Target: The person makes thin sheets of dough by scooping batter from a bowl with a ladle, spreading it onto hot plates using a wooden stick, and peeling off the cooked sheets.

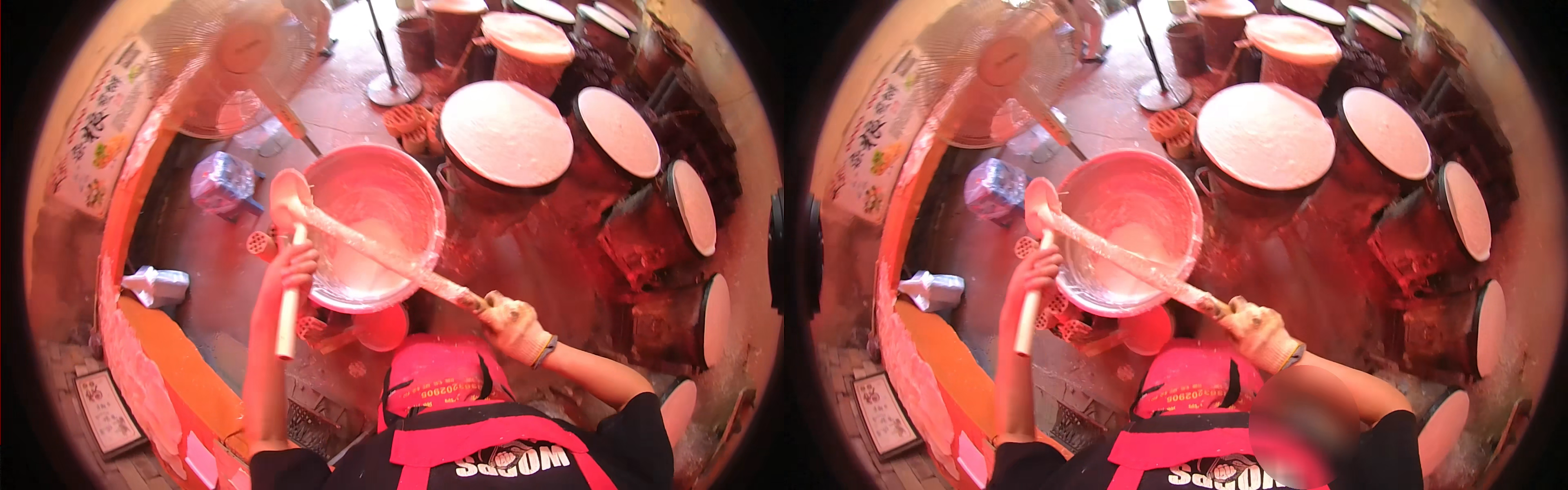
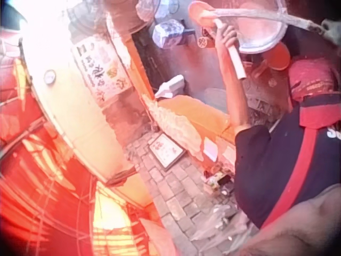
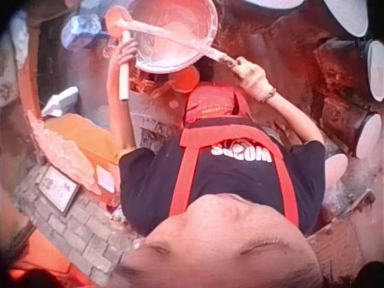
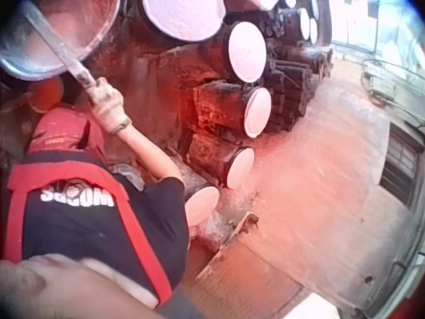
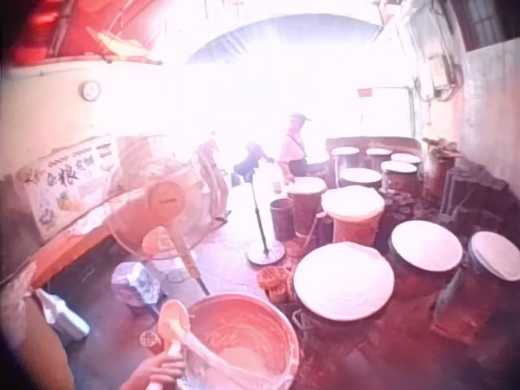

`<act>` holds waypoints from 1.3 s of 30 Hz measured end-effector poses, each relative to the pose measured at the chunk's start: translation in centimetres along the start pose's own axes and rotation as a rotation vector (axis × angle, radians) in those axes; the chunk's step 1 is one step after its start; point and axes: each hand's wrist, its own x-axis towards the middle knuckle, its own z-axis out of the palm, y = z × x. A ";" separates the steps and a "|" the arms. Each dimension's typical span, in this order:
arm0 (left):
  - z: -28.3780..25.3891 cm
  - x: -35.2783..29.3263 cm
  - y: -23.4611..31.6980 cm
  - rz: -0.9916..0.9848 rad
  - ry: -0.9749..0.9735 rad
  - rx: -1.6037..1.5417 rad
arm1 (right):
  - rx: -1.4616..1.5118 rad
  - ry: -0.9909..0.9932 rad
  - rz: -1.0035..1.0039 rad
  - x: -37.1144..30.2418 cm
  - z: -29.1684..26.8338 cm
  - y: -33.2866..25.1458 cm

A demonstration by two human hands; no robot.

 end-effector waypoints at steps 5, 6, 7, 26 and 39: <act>10.0 -5.6 1.5 0.205 0.217 0.679 | -0.072 0.275 -0.021 1.6 -4.8 -0.9; 10.1 -6.1 2.3 0.222 0.190 0.702 | -0.087 0.309 -0.032 2.2 -4.7 -1.6; 9.6 -6.4 3.3 0.263 0.239 0.870 | -0.089 0.403 -0.052 2.7 -4.2 -2.5; -3.1 6.1 -2.5 -0.630 0.351 1.270 | -0.228 0.187 0.845 -22.5 12.6 -21.6; 1.8 0.6 -49.6 -1.299 -0.883 2.060 | -0.036 1.168 1.461 -36.0 13.3 -37.2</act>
